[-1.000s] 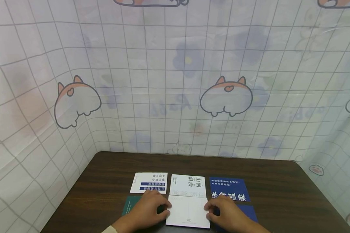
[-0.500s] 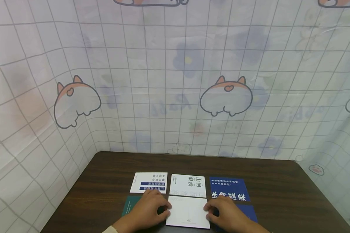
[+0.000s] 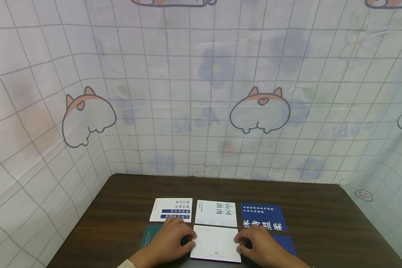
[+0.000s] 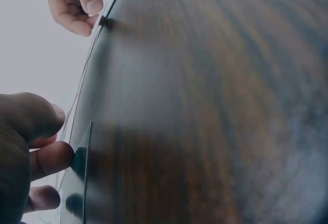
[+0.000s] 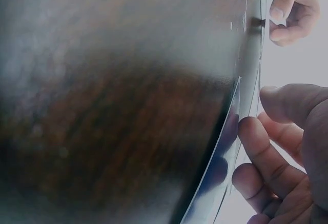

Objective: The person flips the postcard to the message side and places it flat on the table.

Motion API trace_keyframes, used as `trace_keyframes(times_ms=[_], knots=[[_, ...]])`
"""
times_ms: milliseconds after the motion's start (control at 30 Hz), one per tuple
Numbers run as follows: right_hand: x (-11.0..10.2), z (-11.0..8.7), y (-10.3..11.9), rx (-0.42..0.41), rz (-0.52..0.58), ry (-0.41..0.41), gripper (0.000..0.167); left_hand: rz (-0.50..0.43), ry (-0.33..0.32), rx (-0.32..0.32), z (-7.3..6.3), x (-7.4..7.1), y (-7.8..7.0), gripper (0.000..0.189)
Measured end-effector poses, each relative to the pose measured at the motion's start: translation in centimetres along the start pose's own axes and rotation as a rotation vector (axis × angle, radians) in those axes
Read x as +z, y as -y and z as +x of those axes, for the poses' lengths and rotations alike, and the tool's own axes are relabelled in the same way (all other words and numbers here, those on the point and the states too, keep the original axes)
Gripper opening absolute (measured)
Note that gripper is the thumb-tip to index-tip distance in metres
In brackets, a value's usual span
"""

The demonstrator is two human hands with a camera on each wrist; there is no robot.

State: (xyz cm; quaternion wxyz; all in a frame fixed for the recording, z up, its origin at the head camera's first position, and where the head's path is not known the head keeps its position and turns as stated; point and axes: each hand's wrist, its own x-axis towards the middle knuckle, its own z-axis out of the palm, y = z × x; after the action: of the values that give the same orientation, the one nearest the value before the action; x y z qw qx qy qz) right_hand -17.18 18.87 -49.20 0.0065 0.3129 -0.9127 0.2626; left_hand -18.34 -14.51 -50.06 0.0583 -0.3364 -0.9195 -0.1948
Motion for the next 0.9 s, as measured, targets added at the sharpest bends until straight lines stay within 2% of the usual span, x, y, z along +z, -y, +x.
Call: trace_keyframes(times_ms=[700,900], knots=[[-0.47,-0.12,0.22,0.068,0.036,0.058,0.016,0.003,-0.009,0.002,-0.19,-0.21,-0.17,0.014],[-0.77,-0.49,-0.27,0.07,0.014,0.02,0.02,0.014,-0.002,0.009,0.23,-0.42,-0.48,0.016]])
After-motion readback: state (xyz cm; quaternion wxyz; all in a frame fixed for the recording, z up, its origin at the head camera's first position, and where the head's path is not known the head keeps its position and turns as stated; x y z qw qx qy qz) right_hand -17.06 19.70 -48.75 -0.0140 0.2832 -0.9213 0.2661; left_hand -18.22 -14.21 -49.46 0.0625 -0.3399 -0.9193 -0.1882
